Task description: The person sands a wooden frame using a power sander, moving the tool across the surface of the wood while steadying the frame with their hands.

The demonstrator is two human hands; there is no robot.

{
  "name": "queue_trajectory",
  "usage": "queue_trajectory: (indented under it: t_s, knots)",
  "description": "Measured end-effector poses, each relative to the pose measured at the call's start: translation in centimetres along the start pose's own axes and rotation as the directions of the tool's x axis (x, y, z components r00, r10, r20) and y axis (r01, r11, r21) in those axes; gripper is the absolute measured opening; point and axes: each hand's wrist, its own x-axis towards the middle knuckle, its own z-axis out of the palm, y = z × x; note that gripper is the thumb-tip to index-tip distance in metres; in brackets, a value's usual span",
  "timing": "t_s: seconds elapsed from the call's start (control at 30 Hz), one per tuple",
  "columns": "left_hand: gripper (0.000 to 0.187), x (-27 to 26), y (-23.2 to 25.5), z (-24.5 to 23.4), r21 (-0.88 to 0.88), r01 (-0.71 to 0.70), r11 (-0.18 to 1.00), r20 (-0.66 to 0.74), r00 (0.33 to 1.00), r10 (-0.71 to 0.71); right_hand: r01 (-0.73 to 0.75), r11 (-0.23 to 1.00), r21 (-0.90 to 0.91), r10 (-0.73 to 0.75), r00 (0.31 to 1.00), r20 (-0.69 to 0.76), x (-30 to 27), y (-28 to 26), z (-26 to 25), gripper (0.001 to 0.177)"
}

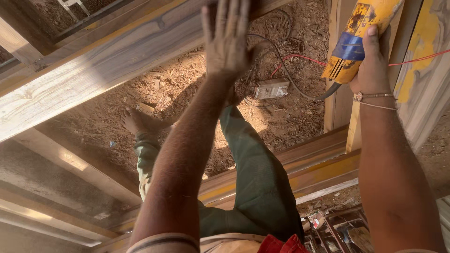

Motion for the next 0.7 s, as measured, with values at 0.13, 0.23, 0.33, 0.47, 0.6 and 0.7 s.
queue_trajectory:
  t_s: [0.13,0.23,0.33,0.47,0.6,0.7]
  knots:
    - [0.119,-5.1,-13.0,2.0,0.287,-0.052,0.957,-0.491,0.85,0.194,0.032,0.999,0.007,-0.032,0.998,0.049,-1.4,2.2,2.2,0.068]
    - [0.12,-9.1,-17.5,3.7,0.195,0.078,0.978,-0.382,0.924,0.002,0.047,0.998,-0.036,-0.046,0.998,0.04,-3.8,4.8,6.3,0.064]
    - [0.112,-14.1,-17.5,5.3,-0.017,0.198,0.98,-0.192,0.961,-0.197,0.005,0.998,-0.063,0.0,0.997,0.084,-8.1,6.8,13.5,0.072]
    - [0.102,-23.1,-13.4,7.3,-0.687,-0.017,0.726,-0.276,0.931,-0.24,-0.017,0.988,-0.154,0.056,0.965,0.256,-14.7,9.7,24.1,0.069]
    - [0.095,-27.5,-16.6,5.5,-0.998,-0.058,0.037,-0.069,0.896,-0.438,0.036,0.951,-0.308,0.097,0.91,0.404,-19.9,12.1,36.1,0.067]
    - [0.089,-31.0,-24.1,5.5,-0.977,-0.059,-0.205,0.042,0.888,-0.458,0.282,0.814,-0.508,0.079,0.812,0.578,-23.8,14.5,45.0,0.067]
